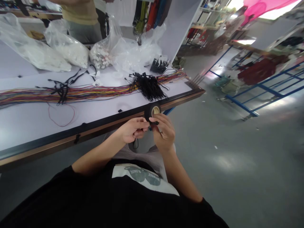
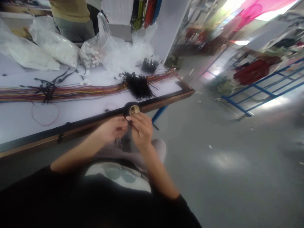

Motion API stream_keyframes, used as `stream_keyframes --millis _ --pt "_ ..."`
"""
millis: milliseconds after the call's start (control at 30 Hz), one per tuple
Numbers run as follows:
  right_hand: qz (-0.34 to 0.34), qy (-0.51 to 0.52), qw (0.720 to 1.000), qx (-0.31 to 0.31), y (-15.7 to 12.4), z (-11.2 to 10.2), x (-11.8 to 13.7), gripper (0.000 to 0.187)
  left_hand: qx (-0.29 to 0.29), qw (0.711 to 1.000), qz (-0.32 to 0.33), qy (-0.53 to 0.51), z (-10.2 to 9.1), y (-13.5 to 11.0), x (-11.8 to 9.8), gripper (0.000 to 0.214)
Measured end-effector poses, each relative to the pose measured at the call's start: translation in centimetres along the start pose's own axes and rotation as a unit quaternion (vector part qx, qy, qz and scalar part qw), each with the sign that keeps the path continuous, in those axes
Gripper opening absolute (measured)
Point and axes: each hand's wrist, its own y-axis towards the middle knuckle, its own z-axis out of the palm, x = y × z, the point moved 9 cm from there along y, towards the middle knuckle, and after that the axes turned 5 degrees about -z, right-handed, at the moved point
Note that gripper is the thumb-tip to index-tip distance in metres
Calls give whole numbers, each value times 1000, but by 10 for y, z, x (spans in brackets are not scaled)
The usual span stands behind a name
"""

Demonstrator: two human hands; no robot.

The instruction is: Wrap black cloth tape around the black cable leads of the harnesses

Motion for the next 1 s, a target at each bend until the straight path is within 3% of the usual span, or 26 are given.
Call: stream_keyframes --millis 67,133,200,333,433,533,600,700,767,833,900,1000 --pt "22 78 997 0 -2 3 -8 15 53 997 -50 -6 8 1 8 28" --pt "54 157 986 29 -5 10 -15 13 59 997 -49 -14 9 2 9 27" --pt "88 217 971 57 -7 16 -18 17 24 999 -5 -22 5 3 4 23" --pt "205 284 936 20 -9 11 -31 18 -36 993 109 15 -1 -3 -12 20" --pt "242 251 937 8 -10 4 -37 16 -31 981 153 112 3 -12 -24 19" --pt "184 159 970 -10 -6 -7 -32 12 -52 951 200 230 5 -18 -37 17" --pt "174 125 977 -14 -6 -8 -31 12 -103 916 235 309 4 -21 -43 12" --pt "212 101 972 3 -12 1 -33 12 -189 857 261 401 3 -25 -47 5" --pt "216 73 974 15 -13 5 -32 13 -224 843 265 410 3 -27 -46 10" --pt "181 26 983 5 -9 3 -28 15 -237 864 259 360 0 -27 -43 7" --pt "130 -20 991 -9 -4 -1 -22 17 -235 906 233 264 -7 -25 -38 13" --pt "71 -45 996 21 0 3 -13 17 -163 964 164 135 -10 -13 -28 32"
